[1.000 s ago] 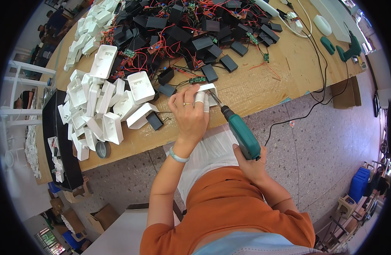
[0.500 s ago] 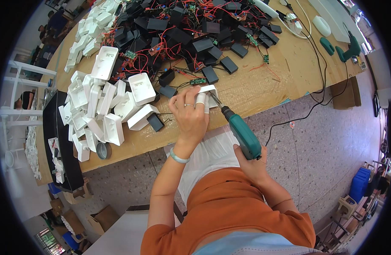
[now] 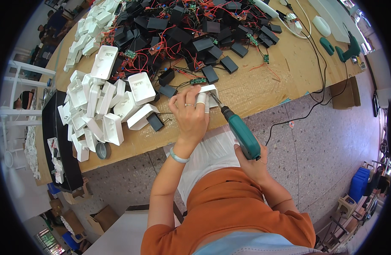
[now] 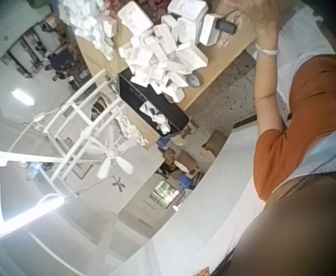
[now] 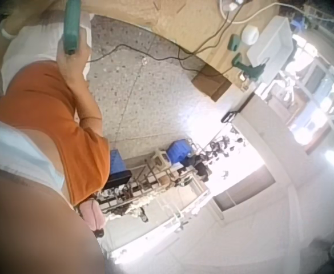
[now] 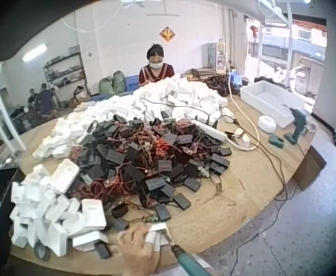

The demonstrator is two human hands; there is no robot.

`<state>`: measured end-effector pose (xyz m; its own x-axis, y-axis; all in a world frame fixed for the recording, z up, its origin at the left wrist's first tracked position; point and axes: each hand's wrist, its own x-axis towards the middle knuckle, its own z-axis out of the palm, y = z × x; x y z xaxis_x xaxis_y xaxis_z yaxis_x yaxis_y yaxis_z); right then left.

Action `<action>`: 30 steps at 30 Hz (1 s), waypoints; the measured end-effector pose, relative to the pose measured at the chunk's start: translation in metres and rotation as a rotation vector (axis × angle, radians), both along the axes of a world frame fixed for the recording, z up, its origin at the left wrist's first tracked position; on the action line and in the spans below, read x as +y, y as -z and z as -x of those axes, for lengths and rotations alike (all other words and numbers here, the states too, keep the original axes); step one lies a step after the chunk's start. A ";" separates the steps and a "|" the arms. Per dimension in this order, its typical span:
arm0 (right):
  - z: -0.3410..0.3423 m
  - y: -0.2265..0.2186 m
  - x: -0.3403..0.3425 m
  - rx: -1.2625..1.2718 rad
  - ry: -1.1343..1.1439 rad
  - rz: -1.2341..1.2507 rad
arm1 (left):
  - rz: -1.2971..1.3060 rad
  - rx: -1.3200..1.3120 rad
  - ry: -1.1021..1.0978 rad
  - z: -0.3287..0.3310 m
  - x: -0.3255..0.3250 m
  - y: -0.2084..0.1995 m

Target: The recorder is assembling electronic components by placing circuits into white plastic casings and using a soldering tool.

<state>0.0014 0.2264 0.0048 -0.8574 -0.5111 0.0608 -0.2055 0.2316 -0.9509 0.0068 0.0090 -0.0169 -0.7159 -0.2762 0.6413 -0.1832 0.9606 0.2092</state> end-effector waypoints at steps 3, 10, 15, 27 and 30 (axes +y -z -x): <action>0.002 -0.004 -0.001 -0.006 0.004 -0.005 | -0.004 0.008 0.000 0.000 0.000 0.001; 0.001 -0.003 0.002 -0.041 -0.013 -0.029 | 0.002 0.007 0.004 0.000 -0.001 0.002; 0.002 0.000 0.001 -0.009 0.015 0.008 | 0.007 -0.014 0.010 -0.001 -0.001 0.000; -0.004 -0.004 0.039 0.034 0.078 -0.076 | 0.039 -0.004 0.000 0.000 -0.001 0.002; -0.004 0.001 0.047 -0.029 0.157 -0.077 | 0.045 -0.009 -0.006 0.001 0.000 0.001</action>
